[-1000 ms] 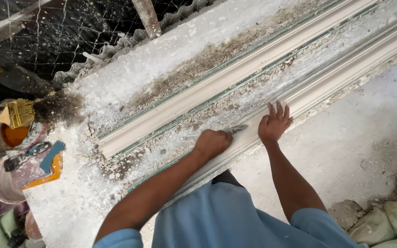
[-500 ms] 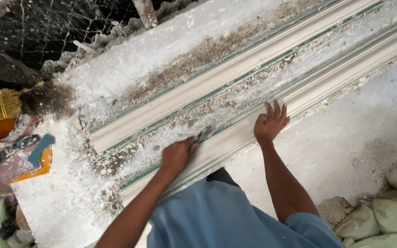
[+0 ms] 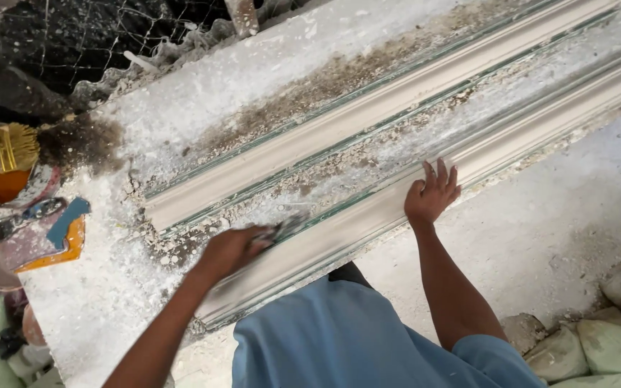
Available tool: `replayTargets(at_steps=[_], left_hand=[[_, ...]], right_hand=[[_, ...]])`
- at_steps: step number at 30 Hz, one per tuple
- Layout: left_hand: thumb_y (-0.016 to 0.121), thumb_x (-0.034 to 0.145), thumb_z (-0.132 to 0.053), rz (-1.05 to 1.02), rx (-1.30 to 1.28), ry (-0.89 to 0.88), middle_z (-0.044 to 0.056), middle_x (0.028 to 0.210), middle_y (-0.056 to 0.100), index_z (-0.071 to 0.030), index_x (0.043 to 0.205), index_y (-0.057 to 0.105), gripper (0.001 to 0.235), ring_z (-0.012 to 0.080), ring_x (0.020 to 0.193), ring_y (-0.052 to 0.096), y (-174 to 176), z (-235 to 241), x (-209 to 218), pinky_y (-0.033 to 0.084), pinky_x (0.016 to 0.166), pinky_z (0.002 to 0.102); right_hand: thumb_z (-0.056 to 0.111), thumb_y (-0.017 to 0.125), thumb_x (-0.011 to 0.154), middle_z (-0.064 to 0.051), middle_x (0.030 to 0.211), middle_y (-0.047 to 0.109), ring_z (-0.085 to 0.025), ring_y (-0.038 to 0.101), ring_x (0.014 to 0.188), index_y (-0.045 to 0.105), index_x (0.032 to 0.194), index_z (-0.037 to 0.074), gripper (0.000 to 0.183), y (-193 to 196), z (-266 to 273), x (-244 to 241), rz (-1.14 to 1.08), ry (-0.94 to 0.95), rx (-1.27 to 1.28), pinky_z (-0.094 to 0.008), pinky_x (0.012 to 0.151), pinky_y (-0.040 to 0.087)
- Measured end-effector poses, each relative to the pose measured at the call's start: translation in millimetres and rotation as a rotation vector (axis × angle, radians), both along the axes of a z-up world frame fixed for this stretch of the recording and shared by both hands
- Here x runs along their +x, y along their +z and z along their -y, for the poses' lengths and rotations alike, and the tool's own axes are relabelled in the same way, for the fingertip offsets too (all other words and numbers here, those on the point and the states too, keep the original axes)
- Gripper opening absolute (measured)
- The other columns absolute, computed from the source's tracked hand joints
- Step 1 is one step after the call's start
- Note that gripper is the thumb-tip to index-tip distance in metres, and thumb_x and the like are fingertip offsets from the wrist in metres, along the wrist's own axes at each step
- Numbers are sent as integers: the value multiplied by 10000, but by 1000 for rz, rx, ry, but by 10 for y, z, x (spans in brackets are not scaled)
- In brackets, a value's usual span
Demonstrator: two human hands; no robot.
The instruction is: The person uses a scraper tool to remove excess material from the surface of a long, white decorative molding piece. The person holds the molding steady with one hand while scraping along its length with the other, working on a surface covered in white dust.
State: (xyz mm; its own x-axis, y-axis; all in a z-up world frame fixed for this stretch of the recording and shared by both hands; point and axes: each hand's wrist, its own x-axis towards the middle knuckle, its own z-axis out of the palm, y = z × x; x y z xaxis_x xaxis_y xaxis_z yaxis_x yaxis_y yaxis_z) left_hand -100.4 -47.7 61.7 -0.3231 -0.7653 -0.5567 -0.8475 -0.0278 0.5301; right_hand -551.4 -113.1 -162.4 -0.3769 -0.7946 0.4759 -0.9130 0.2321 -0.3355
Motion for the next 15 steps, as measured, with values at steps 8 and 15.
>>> replayTargets(at_steps=[8, 15], left_hand=[[549, 986, -435, 95, 68, 126, 254, 1123, 763, -303, 1391, 610, 431, 514, 1123, 680, -371, -364, 565, 529, 979, 631], [550, 1010, -494, -122, -87, 101, 138, 1160, 752, -385, 1386, 574, 393, 444, 1112, 693, -1030, 290, -1016, 554, 913, 602]], right_hand=[[166, 516, 811, 4, 1481, 552, -365, 360, 1443, 690, 1299, 299, 535, 9, 31, 2, -44, 7, -23, -703, 1041, 297], [188, 492, 825, 14, 1498, 528, -356, 343, 1460, 679, 1303, 297, 525, 73, -6, 29, -9, -22, 30, -701, 1077, 276]])
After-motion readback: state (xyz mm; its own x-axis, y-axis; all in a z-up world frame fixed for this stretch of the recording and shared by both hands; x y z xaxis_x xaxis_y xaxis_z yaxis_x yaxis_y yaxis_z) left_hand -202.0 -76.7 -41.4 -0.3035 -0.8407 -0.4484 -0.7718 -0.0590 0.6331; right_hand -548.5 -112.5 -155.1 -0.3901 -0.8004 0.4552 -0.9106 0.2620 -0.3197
